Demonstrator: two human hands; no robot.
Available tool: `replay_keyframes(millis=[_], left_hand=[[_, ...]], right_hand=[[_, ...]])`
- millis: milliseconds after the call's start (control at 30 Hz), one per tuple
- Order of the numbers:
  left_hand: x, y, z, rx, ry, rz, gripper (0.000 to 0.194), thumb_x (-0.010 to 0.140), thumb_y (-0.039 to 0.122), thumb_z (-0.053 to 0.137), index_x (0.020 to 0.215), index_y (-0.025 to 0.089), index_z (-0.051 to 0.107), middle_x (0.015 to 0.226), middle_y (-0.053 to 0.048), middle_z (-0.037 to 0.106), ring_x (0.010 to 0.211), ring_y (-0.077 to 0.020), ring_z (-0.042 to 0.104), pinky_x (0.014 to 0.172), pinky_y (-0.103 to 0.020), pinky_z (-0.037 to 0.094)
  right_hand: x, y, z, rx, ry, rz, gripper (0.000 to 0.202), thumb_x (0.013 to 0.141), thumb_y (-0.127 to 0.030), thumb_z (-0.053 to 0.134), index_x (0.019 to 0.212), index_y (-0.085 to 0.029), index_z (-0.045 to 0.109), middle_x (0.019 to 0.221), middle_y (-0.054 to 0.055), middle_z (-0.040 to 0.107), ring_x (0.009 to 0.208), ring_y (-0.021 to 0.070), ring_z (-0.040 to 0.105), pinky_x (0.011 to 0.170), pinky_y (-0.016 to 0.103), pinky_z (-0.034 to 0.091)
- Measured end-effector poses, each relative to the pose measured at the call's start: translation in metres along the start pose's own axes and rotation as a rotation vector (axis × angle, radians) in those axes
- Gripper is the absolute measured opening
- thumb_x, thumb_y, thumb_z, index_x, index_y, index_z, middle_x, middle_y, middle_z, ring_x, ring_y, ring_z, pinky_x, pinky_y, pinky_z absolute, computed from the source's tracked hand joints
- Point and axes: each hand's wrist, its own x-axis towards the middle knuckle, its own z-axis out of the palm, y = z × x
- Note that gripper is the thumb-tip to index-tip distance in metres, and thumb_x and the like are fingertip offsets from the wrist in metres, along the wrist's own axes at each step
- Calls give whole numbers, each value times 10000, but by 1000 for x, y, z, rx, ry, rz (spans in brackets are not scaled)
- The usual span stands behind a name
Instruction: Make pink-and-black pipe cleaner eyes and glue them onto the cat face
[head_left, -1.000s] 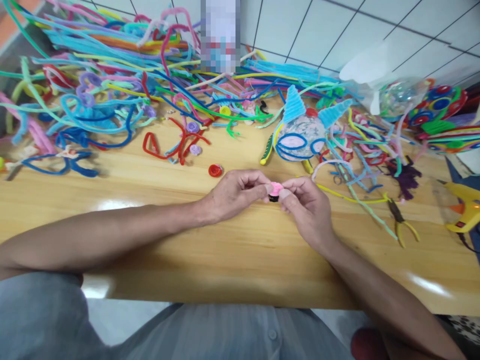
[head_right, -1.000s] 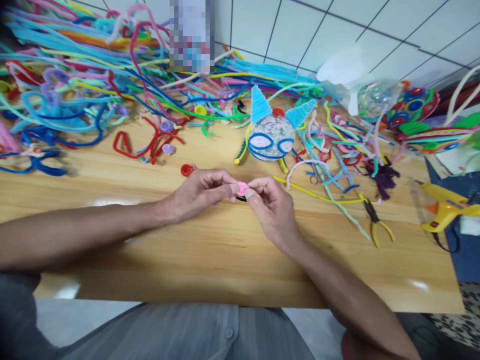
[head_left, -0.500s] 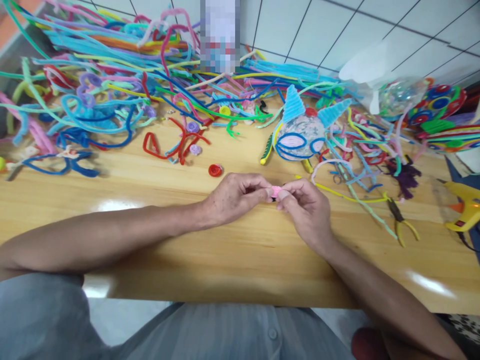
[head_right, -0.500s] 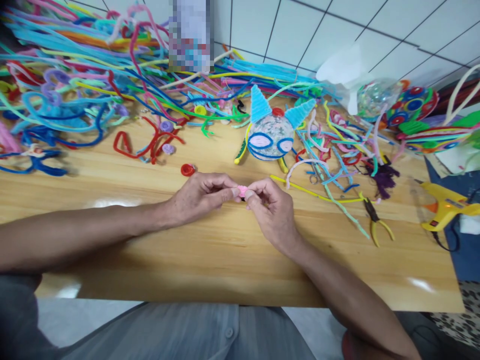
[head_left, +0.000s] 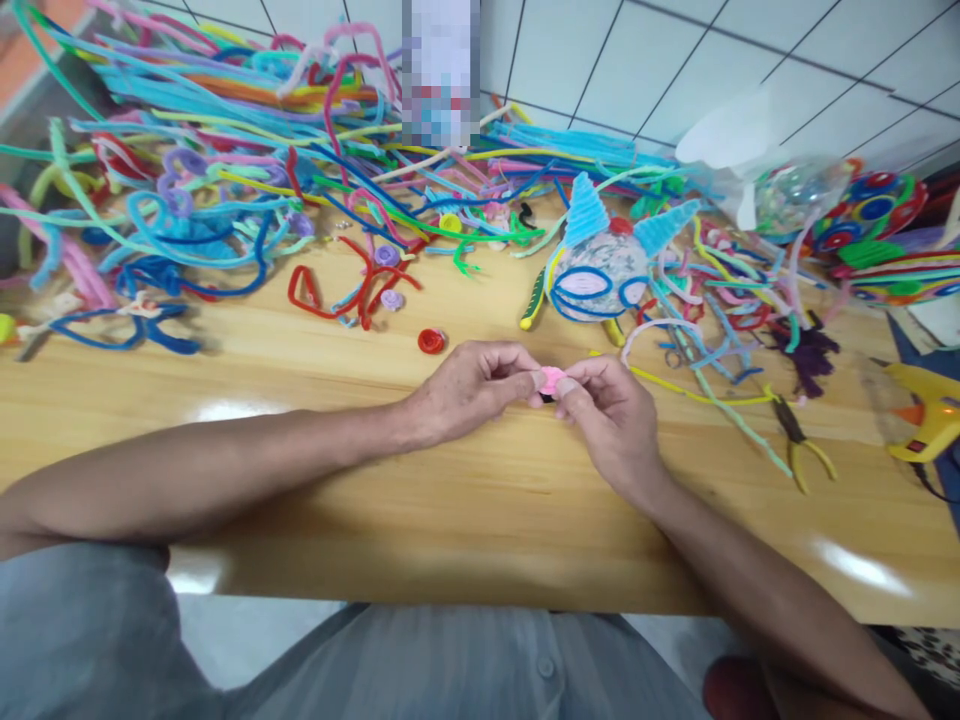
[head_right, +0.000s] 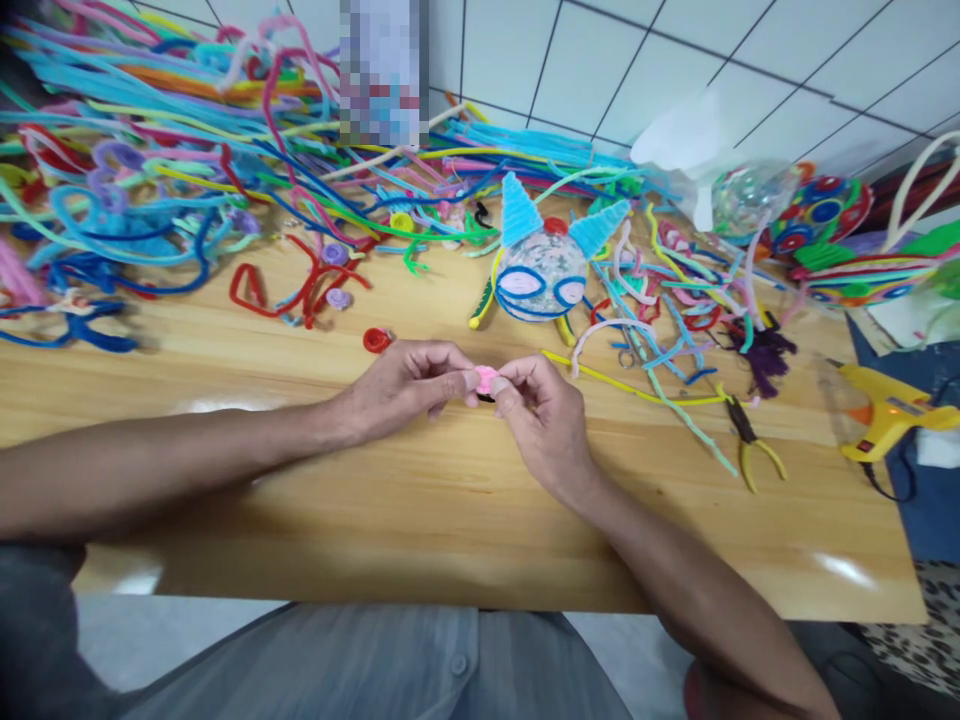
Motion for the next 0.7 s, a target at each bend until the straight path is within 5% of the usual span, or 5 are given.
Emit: replay_keyframes(millis=[433,700], left_hand=[[1,-5,-1,-84,-41,-19,283,926,406,734,941,124,752,840,-53,791,531,-65,543,492,-183,466],[1,-4,-2,-20,-31,-17,262,898,387,749,862,128,741,741,-12,739,537,-57,493,517,-193,384]], right_hand=[[-1,3,0,-17,-33,-17,145,1000,-370,650,1006,-226,661,835,4,726,706,145,652,642,287,500],[-1,-1,0,-73,-13,-45,125,984,-339,652,945,-222,673,775,-11,695,650,129,600,616,271,455]])
